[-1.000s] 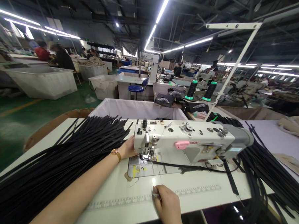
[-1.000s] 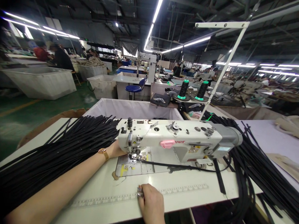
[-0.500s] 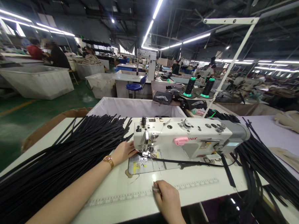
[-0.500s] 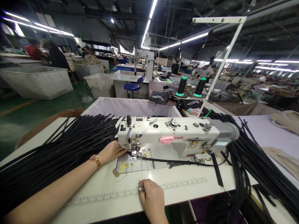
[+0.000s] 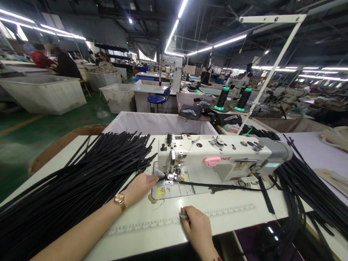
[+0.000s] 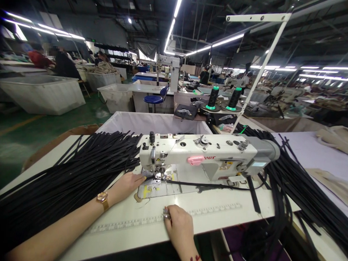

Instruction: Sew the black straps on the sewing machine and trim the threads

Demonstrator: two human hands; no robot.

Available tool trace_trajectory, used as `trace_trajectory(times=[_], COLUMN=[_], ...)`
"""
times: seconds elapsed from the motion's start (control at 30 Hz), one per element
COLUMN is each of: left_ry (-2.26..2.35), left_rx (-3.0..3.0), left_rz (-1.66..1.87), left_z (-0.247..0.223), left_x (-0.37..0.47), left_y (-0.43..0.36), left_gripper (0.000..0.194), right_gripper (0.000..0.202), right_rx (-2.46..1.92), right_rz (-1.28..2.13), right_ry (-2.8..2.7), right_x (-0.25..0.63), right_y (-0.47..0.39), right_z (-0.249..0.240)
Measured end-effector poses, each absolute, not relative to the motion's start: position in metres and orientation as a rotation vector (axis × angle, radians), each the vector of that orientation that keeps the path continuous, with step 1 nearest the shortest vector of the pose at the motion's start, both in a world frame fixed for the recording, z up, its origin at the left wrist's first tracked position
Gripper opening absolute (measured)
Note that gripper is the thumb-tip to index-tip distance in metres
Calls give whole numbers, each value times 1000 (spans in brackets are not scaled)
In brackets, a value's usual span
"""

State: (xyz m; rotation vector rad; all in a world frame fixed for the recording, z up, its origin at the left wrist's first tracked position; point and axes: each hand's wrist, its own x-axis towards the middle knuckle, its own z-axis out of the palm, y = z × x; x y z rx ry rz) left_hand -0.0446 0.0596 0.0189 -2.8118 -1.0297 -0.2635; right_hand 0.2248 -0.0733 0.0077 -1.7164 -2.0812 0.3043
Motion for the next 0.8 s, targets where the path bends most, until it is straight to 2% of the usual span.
trace_trajectory(times=[0.2, 0.6, 0.73, 0.8], left_ry=[-1187, -1555, -1694, -1836], left_rx=[-2794, -2692, -2749, -2941], left_rz=[-22, 120, 164, -146], left_z=[36, 61, 57, 47], left_x=[-12, 48, 45, 32], left_y=[30, -10, -78, -126], left_gripper=[16, 29, 24, 17], right_gripper=[13, 17, 25, 34], right_rx=[-1710, -1713, -1690, -1613], right_rz=[305, 379, 581, 859], right_ry=[-2087, -2058, -1905, -1749], right_x=[225, 227, 219, 204], right_y=[-73, -74, -75, -79], right_z=[7, 13, 21, 26])
